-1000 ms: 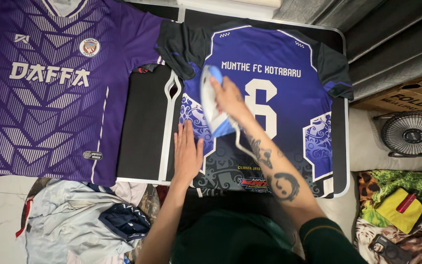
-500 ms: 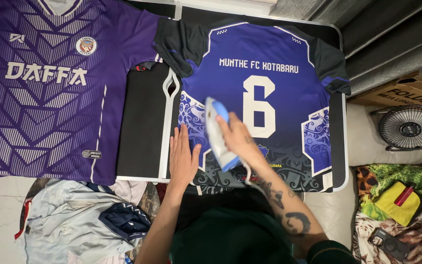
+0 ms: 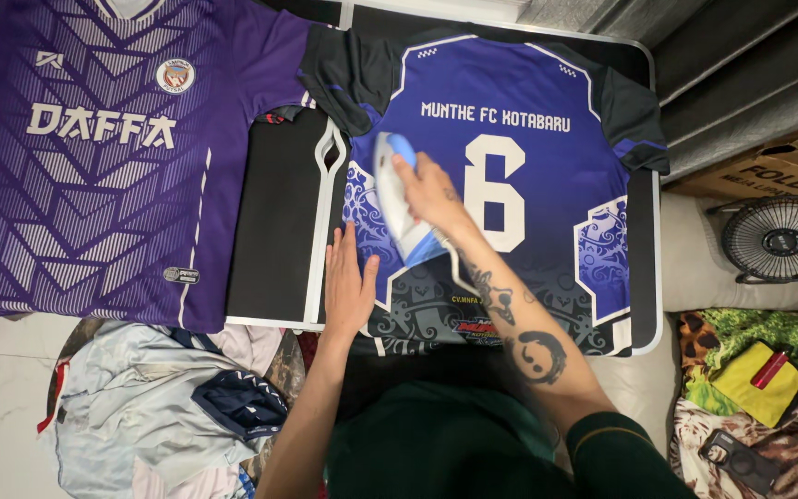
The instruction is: The person irons a blue and black soccer jersey on a small ironing board. They smooth the front, use a steam iron, flip the jersey to iron the back with the number 6, and continue ironing both sides.
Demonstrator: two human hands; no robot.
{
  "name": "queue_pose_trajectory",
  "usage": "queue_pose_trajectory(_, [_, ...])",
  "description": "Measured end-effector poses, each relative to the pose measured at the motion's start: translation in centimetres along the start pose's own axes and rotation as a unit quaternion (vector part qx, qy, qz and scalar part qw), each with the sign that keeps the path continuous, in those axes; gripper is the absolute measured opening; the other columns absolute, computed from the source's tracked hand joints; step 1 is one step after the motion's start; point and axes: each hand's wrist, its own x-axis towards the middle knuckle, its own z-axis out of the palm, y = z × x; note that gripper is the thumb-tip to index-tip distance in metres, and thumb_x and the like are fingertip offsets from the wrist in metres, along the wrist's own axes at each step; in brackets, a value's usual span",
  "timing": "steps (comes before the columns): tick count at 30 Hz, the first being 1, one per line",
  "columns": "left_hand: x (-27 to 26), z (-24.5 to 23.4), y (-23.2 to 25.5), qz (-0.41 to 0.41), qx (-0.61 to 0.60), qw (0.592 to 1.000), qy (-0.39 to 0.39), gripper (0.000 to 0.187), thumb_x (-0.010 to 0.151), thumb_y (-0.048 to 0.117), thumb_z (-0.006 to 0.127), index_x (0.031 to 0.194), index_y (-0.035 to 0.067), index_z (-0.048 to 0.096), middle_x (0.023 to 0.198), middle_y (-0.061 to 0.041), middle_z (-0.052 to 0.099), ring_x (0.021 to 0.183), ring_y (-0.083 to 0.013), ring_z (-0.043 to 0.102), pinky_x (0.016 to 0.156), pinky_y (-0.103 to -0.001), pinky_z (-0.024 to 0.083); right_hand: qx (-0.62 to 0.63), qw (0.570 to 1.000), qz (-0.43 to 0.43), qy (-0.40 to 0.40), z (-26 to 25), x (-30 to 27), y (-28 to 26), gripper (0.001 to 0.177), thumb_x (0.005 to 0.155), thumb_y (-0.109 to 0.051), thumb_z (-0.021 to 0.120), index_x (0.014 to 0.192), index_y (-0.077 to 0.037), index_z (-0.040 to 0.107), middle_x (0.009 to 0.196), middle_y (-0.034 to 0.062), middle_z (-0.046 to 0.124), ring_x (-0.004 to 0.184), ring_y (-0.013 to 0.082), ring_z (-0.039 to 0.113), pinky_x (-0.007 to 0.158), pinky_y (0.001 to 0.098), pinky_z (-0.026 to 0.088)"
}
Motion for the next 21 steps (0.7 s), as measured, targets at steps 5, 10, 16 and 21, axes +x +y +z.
queue_pose_trajectory(5, [0.0, -0.1, -0.2, 0.014, 0.001, 1.000, 0.001, 0.066, 0.108, 0.034, 0.042, 0.159, -0.003, 0.025, 0.165, -0.022, 0.034, 0.156, -0.0399, 0.023, 0.127, -0.049, 0.014, -0.060, 0.996, -0.010, -0.068, 2.0, -4.9, -1.0, 0.056, 0.102, -0.048, 0.050, 0.113, 0.006, 0.057, 0.063, 0.0144, 0.066, 0.046, 0.0232, 0.068, 0.043, 0.0357, 0.055])
queue_pose_trajectory(10, [-0.1, -0.1, -0.2, 0.030, 0.009, 0.999, 0.009, 0.061, 0.108, 0.033, 0.041, 0.157, -0.003, 0.034, 0.164, -0.021, 0.035, 0.156, -0.0394, 0.025, 0.126, -0.050, 0.015, -0.080, 0.994, -0.018, -0.074, 1.7, -9.7, -0.5, 0.056, 0.101, -0.049, 0.049, 0.118, 0.004, 0.056, 0.059, 0.0180, 0.067, 0.046, 0.0246, 0.070, 0.047, 0.0365, 0.054])
queue_pose_trajectory(16, [-0.1, 0.3, 0.2, 0.039, 0.084, 0.995, 0.021, 0.046, 0.107, 0.023, 0.048, 0.146, -0.001, 0.053, 0.164, -0.019, 0.037, 0.154, -0.0384, 0.029, 0.126, -0.050, 0.021, -0.082, 0.994, 0.063, -0.029, -1.6, -11.3, 1.7, 0.054, 0.101, -0.049, 0.049, 0.116, 0.002, 0.057, 0.063, 0.0138, 0.065, 0.049, 0.0225, 0.067, 0.044, 0.0364, 0.053])
queue_pose_trajectory(21, [0.0, 0.0, 0.7, 0.053, 0.104, 0.993, 0.016, 0.049, 0.098, 0.018, 0.058, 0.143, -0.001, 0.054, 0.163, -0.020, 0.035, 0.153, -0.0390, 0.029, 0.125, -0.050, 0.022, -0.061, 0.994, 0.087, 0.033, -6.1, -7.5, 5.3, 0.057, 0.101, -0.050, 0.050, 0.125, 0.002, 0.056, 0.064, 0.0099, 0.062, 0.049, 0.0202, 0.064, 0.042, 0.0354, 0.053])
